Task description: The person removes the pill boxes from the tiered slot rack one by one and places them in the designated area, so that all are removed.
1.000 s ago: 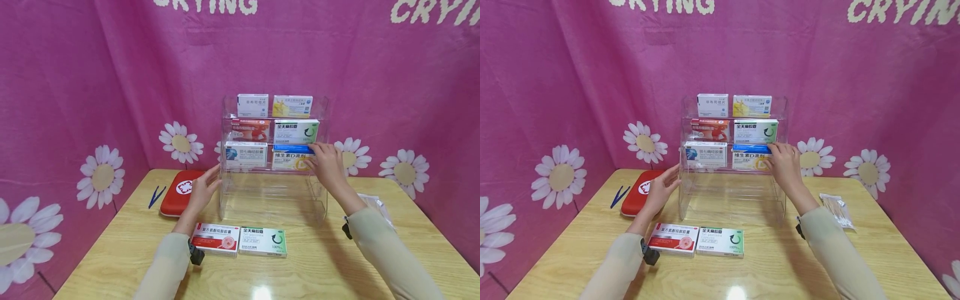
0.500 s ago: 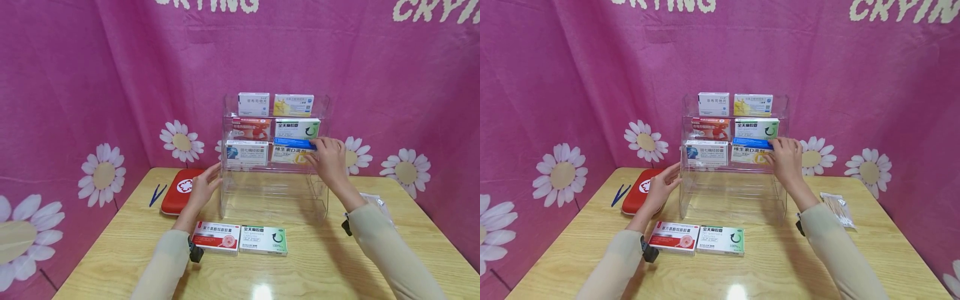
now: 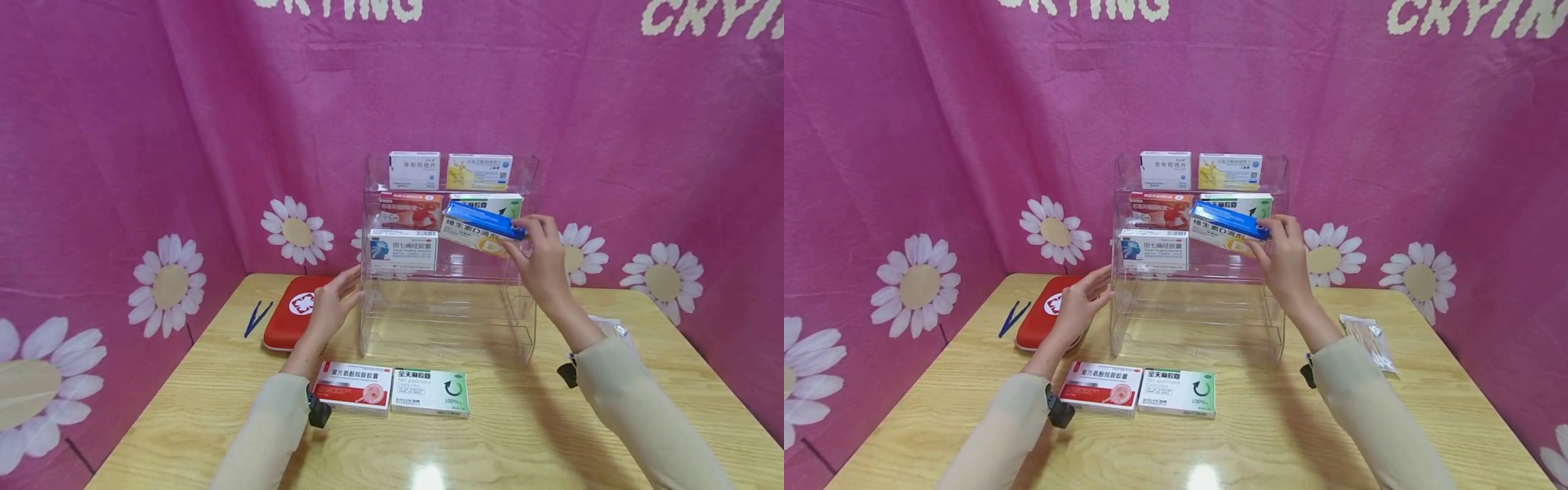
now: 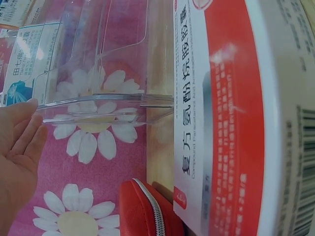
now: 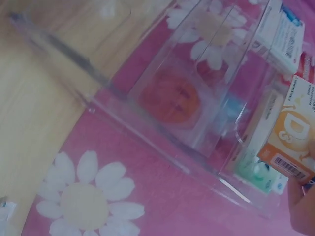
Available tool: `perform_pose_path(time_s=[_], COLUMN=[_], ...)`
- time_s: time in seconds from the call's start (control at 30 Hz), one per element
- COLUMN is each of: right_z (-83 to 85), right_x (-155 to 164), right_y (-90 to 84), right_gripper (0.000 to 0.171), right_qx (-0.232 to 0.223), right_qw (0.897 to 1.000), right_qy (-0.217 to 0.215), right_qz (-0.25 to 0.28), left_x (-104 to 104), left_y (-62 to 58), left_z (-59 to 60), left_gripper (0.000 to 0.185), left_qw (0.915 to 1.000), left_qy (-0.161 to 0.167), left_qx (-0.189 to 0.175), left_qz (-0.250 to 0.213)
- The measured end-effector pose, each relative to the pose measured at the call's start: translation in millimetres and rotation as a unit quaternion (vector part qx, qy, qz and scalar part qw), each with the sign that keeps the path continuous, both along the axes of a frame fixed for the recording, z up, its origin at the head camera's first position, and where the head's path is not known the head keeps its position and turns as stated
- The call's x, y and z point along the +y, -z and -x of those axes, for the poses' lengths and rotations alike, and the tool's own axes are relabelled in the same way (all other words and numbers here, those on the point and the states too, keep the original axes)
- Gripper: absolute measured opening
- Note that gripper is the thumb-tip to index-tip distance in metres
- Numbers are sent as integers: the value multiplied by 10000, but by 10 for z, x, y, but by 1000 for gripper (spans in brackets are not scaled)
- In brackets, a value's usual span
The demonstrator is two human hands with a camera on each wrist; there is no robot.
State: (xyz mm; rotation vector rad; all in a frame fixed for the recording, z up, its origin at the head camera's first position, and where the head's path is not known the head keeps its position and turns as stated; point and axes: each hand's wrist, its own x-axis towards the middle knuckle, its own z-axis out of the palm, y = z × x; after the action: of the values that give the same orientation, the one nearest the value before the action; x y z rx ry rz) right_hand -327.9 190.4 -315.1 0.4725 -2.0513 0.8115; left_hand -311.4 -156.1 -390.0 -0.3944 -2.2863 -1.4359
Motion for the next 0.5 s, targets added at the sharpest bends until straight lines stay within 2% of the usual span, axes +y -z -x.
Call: perform_pose_path(time_s=[0.13,0.23,0.3,0.4,0.5], right_z=[-160,-308,-415,-580,-728], right_x=[-43,-93,-133,-201,-280], right_y=[47,110,171,286,414], right_gripper=[36,33,32,29,28], right_qx=[-195,-861,-1455,-2358,-2951], right_qw=[9990,9936,9848,9643,9453], right_qy=[-207,-568,-836,-1158,-1387], right_qz=[343,453,442,331,100], left_x=[16,23,21,15,13], left_y=[-18,-43,-49,-52,-51], left_z=[-13,-23,-20,-21,-11], left_gripper=[51,51,52,52,52], left_qw=[10000,10000,9999,9997,9996], left_qy=[13,-7,-47,-108,-130], left_qx=[-35,-45,-54,-98,-117], left_qz=[-14,43,108,200,211])
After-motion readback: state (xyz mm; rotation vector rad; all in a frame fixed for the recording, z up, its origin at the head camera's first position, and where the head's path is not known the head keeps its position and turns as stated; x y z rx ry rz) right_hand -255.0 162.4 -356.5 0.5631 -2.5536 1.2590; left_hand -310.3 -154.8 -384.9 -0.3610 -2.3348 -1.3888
